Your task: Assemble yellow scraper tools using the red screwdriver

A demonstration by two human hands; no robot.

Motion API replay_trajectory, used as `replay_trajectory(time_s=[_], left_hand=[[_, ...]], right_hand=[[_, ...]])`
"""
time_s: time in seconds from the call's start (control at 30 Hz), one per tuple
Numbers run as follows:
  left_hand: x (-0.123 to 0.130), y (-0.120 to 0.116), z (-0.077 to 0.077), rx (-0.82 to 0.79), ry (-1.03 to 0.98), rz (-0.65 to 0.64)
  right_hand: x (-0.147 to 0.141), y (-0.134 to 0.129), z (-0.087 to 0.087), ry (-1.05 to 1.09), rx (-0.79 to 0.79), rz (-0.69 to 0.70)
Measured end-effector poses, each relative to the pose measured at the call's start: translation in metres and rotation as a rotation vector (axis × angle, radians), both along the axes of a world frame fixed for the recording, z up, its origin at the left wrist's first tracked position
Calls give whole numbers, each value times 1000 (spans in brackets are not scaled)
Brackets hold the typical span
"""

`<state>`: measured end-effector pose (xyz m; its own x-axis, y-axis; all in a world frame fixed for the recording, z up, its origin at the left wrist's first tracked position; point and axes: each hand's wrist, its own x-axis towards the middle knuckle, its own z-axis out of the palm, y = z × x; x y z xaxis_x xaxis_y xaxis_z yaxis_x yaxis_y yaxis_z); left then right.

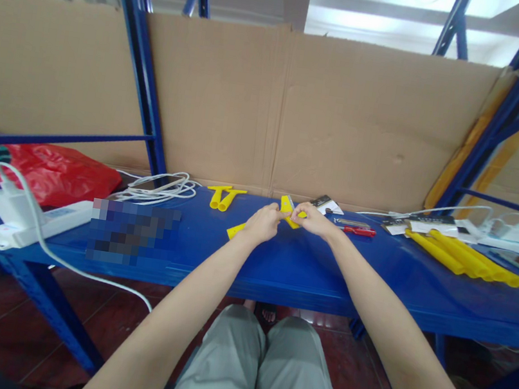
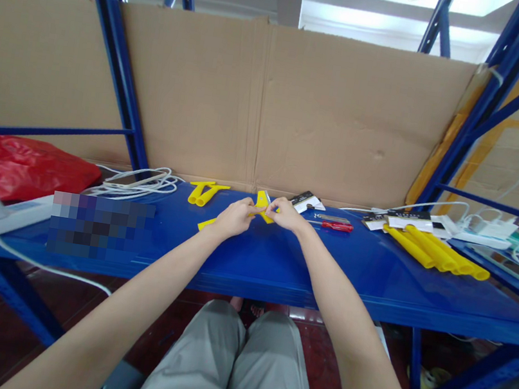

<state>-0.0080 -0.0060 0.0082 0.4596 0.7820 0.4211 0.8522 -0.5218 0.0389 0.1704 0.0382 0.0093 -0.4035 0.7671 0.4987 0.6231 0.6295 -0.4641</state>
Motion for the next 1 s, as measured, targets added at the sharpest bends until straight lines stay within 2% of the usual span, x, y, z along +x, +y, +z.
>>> replay_trajectory(time_s=[0.2,0.37,0.63,0.77,0.87,1.0], left_hand=[[0,-1,-1,10,13,19],[0,-1,-1,23,15,7],[0,0,-2,43,-4,8],[0,1,-2,30,-6,7],[0,1,-2,12,-6,13],[-1,3,-3,-8,9,5]], right_hand=[[1,5,-6,87,-69,6],[-1,-2,-3,143,-159,6],[-4,-4,-5,451,-400,-7],[-3,-7,-3,450,-453,-7],[-3,-9,-1,415,-426,-12],[-2,-9,0,337,-393,58]])
